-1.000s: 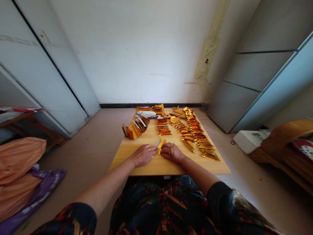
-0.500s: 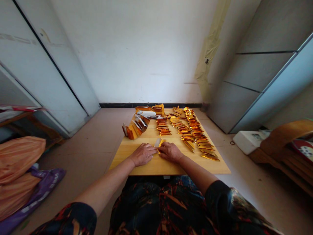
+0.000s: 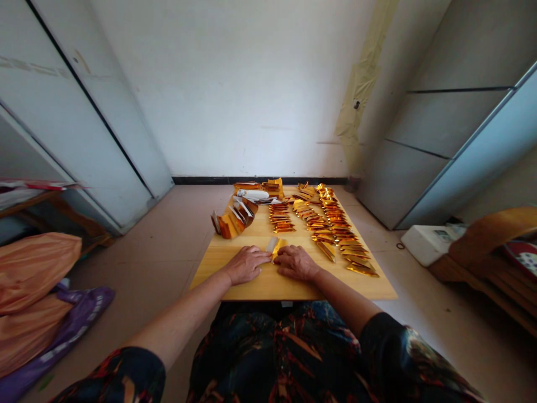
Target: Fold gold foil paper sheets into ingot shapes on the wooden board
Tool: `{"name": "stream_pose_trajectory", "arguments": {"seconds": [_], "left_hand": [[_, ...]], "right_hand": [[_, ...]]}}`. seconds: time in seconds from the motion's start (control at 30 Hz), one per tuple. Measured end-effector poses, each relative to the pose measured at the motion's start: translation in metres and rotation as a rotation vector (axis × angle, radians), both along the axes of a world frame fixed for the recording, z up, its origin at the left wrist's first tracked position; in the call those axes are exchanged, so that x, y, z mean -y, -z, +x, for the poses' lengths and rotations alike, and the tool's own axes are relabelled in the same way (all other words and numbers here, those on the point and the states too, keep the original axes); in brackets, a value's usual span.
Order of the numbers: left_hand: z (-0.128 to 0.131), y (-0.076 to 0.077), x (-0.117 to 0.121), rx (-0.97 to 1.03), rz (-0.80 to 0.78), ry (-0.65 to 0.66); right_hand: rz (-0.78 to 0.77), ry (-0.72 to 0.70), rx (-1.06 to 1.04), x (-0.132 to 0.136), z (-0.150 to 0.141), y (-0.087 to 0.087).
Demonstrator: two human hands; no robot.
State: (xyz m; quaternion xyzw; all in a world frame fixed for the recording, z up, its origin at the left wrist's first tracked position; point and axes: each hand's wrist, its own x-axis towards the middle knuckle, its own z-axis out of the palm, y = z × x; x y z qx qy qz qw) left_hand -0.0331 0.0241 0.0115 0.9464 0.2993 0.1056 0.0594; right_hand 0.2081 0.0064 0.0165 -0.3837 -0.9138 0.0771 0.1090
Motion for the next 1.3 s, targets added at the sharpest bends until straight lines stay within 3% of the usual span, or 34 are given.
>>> {"name": "stream_pose_trajectory", "arguments": {"seconds": [0.33,0.67,1.3], "left_hand": [[-0.001,0.006,-0.001,0.039,-0.044,-0.031],[-0.001,0.008,-0.001,0.077,-0.062,-0.069],[-0.001,0.009,0.002,0.078,-0.054,-0.061]], "right_hand": [[0.032,-0.041,0.141,0.002,0.001,-0.006],[-0.001,-0.026,0.095,0.001,0.004,-0.005],[0.11,-0.106,0.215,0.003,0.0,-0.013]]}}
